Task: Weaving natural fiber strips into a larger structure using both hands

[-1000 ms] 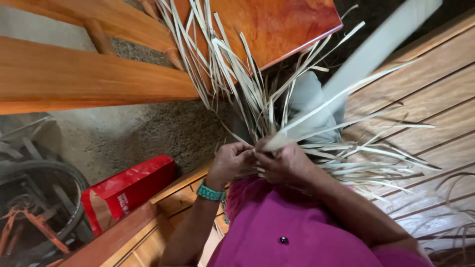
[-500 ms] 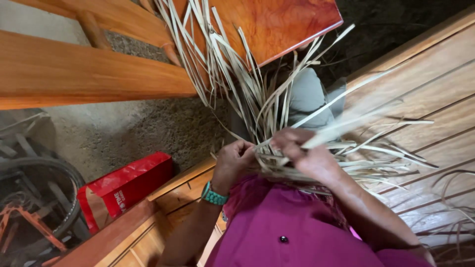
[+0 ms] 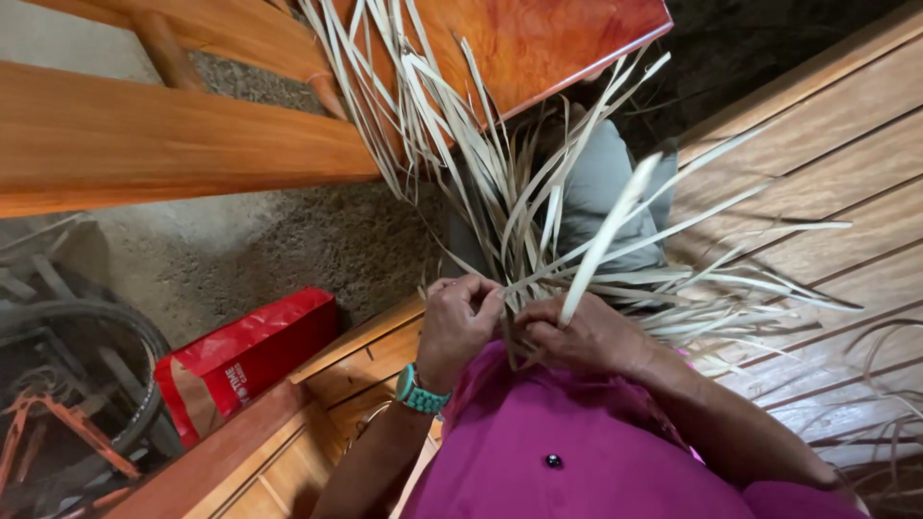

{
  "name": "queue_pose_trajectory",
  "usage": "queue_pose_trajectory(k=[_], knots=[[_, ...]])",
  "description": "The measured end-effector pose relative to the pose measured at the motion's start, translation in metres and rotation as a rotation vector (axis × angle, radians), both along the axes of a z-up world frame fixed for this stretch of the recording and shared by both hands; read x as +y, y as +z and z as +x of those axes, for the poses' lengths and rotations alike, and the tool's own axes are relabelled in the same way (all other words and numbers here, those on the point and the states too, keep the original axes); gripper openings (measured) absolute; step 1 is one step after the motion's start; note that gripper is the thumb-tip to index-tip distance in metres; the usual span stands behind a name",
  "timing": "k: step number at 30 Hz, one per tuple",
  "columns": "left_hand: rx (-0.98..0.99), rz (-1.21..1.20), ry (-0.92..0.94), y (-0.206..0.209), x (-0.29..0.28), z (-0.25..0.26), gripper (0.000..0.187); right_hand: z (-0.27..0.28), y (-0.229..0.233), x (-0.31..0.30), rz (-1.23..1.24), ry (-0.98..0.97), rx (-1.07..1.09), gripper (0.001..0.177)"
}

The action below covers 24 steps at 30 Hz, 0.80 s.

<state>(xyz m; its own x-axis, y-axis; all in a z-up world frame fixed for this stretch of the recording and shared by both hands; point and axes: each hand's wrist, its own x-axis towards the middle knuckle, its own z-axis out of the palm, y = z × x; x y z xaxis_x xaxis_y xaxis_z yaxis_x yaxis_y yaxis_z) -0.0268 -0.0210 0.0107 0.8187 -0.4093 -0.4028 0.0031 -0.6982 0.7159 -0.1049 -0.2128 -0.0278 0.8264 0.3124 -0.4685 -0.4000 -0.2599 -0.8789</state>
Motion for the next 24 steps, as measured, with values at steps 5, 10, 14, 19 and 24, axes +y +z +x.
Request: queue_pose_trajectory(k=[5,10,14,19,24], knots=[[-0.066,-0.023,-0.038,-0.006,0.001,-0.006,0.017,-0.01,-0.005,0.009,0.076,-0.173,0.05,0.021],[-0.063,-0.031,-0.062,-0.004,0.0,-0.012,0.018,-0.014,-0.017,0.013,0.081,-0.252,0.049,0.017],[-0.119,-0.023,-0.092,-0.005,-0.001,-0.018,0.019,-0.011,-0.007,0.012,-0.285,-0.094,-0.131,0.03],[-0.316,0.054,-0.149,0.004,-0.004,-0.02,0.017,-0.016,-0.016,0.02,0.043,-0.274,-0.089,0.018],[-0.188,-0.068,-0.143,-0.012,0.002,-0.009,0.016,-0.013,0.007,0.009,0.203,-0.305,0.066,0.016]])
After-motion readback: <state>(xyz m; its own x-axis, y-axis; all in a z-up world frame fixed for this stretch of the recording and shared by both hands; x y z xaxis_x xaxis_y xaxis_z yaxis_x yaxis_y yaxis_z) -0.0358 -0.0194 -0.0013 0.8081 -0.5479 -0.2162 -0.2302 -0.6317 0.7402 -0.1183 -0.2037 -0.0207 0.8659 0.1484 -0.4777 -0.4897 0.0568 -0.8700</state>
